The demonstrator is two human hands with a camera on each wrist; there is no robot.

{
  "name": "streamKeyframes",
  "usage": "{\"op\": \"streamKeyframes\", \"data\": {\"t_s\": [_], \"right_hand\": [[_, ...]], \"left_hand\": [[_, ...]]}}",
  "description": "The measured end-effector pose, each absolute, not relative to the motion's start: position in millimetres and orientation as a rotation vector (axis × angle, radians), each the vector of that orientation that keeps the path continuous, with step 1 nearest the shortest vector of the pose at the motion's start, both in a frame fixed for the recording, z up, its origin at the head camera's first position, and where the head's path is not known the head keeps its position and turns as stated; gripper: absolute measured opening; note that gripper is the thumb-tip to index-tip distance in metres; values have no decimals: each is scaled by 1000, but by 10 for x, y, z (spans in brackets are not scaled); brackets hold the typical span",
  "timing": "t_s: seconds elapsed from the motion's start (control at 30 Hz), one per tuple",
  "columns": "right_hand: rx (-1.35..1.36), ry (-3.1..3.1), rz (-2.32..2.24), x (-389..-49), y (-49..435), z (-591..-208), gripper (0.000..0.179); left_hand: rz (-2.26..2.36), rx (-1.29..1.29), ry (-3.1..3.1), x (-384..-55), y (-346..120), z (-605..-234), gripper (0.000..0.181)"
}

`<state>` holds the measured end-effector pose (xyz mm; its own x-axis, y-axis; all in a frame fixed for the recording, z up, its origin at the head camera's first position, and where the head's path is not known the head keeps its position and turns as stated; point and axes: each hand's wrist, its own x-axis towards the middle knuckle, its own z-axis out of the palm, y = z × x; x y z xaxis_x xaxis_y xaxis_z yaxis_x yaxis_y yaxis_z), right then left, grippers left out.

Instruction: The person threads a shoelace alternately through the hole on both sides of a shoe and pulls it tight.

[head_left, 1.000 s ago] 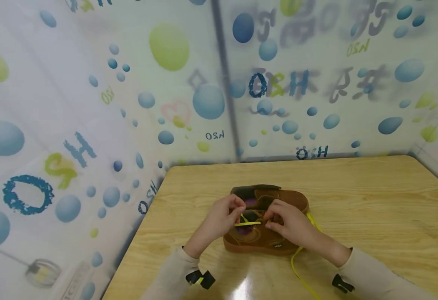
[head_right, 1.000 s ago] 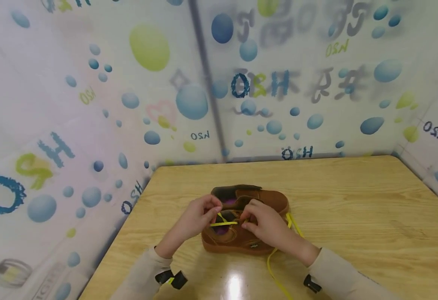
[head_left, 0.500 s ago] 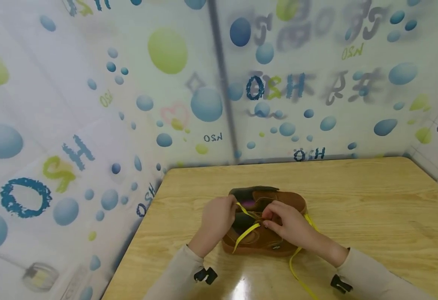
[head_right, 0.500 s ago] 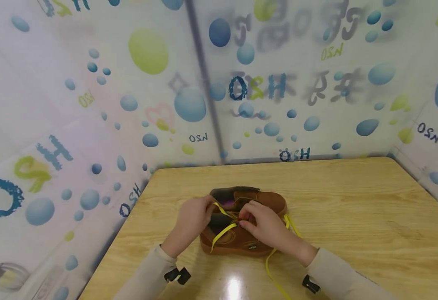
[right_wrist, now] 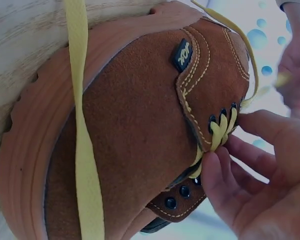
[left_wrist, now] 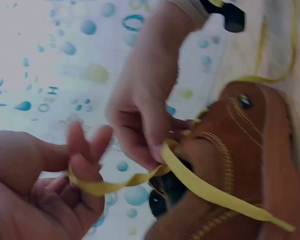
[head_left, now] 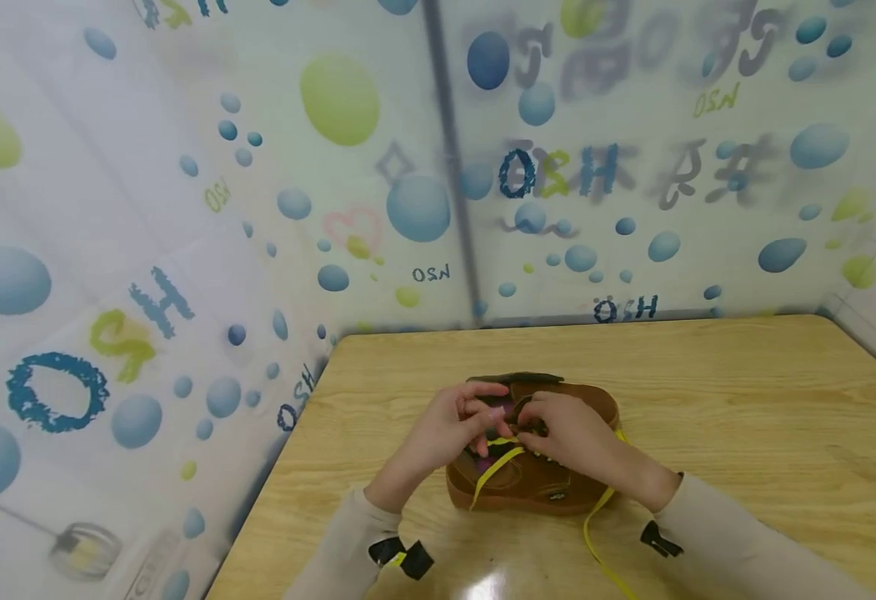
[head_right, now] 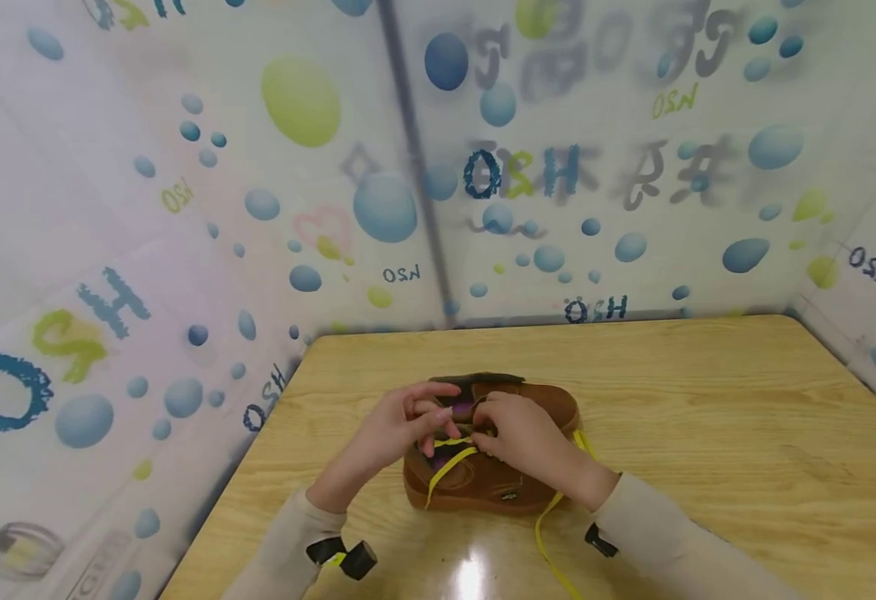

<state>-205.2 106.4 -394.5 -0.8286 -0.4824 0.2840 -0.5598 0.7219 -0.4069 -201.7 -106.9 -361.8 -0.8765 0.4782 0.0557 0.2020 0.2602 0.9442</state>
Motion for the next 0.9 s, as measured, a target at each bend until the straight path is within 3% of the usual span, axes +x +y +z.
{"op": "streamKeyframes", "data": {"t_s": [0.17,0.4,0.67,0.9], "right_hand": [[887,-2725,747,-2110,1116,-3940,6],[835,-2693,906,-2138,1145,-4037,7],[924,-2693,1030,-2106,1181,-4007,15],[905,-2591,670,-2060,1095,-4064,1]], "left_hand": [[1302,685,2650,-2026,-998,-3767,12],[804,825,3161,-2026,-838,-3954,12],[1065,748,3128,-2040,-807,-4086,11],[1170,805,2998,-2037,-841,-4093,7]]}}
